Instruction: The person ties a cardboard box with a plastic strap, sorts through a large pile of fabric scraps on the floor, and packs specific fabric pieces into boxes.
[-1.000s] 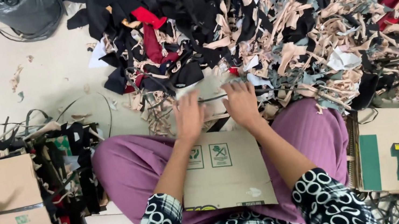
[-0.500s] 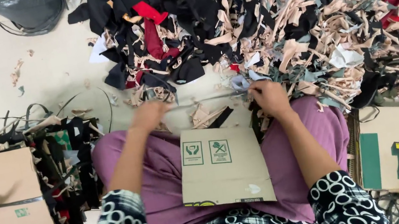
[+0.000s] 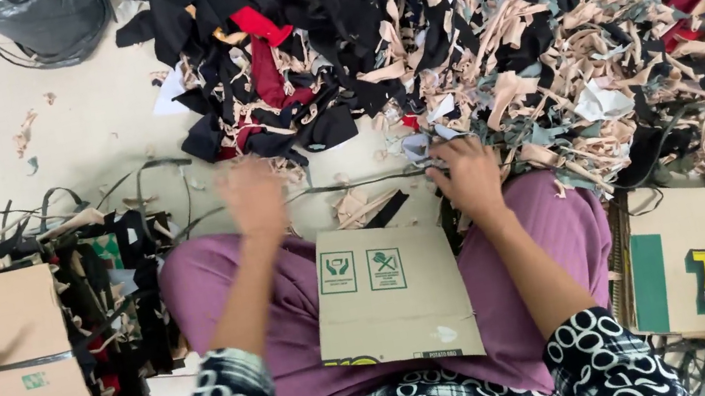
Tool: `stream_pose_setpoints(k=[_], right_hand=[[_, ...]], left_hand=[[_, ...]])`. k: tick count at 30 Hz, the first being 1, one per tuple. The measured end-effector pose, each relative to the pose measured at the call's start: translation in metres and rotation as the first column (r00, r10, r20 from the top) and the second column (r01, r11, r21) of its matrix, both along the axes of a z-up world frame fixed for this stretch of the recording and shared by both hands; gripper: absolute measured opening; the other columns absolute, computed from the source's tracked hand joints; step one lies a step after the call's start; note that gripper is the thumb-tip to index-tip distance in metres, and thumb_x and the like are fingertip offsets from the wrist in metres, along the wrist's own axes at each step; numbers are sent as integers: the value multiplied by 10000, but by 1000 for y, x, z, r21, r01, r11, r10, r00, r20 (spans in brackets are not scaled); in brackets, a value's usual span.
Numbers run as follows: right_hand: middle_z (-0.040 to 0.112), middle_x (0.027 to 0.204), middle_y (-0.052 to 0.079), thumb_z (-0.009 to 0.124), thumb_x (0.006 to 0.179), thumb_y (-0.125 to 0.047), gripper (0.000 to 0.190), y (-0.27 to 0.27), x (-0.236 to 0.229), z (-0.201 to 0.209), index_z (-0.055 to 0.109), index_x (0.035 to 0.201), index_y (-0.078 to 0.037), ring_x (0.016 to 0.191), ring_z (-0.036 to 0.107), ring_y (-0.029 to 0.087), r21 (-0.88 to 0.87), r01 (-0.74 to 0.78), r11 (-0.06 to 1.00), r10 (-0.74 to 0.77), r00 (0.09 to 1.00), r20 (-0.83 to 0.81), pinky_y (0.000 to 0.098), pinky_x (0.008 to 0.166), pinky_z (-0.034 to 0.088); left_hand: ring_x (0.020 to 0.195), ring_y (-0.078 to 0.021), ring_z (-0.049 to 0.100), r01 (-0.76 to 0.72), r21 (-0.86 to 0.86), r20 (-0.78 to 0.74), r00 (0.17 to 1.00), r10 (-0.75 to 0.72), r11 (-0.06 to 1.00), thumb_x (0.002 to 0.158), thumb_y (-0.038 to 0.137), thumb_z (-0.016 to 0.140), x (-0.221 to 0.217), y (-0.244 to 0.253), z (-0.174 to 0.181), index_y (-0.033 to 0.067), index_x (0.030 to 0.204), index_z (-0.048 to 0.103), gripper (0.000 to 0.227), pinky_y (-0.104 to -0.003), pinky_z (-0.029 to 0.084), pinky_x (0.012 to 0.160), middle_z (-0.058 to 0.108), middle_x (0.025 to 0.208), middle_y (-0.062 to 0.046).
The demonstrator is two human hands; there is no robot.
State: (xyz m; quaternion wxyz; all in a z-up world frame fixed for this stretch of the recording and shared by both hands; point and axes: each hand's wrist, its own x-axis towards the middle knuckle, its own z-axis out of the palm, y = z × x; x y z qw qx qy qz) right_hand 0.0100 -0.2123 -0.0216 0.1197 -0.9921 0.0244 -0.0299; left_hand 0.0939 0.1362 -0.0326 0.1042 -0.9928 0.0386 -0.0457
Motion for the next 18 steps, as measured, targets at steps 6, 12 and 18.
stream_pose_setpoints(k=[6,12,18], right_hand=[[686,994,-25,792,798,-338,275,20,-3,-24,751,1062,-275,1065,605,210,-61,-147,987,154,980,127,385,861,464],[680,859,-54,741,842,-358,88,12,2,-59,708,856,-277,1010,615,164,-72,-136,988,148,969,197,343,848,440],[645,851,-24,782,772,-384,195,15,3,-63,699,907,-270,940,610,206,-70,-193,979,205,946,250,371,788,453]], left_hand=[[1061,-274,602,336,-518,-111,886,-451,787,837,251,768,-29,-78,-66,146,1088,628,306,-446,524,905,565,1075,-31],[1019,-189,591,349,-398,-34,919,-394,848,837,322,736,-22,-73,-92,238,910,633,152,-358,513,843,566,966,47],[923,-177,604,321,-480,22,935,-354,816,835,247,739,-18,-62,-72,278,894,662,102,-340,523,839,583,885,69]])
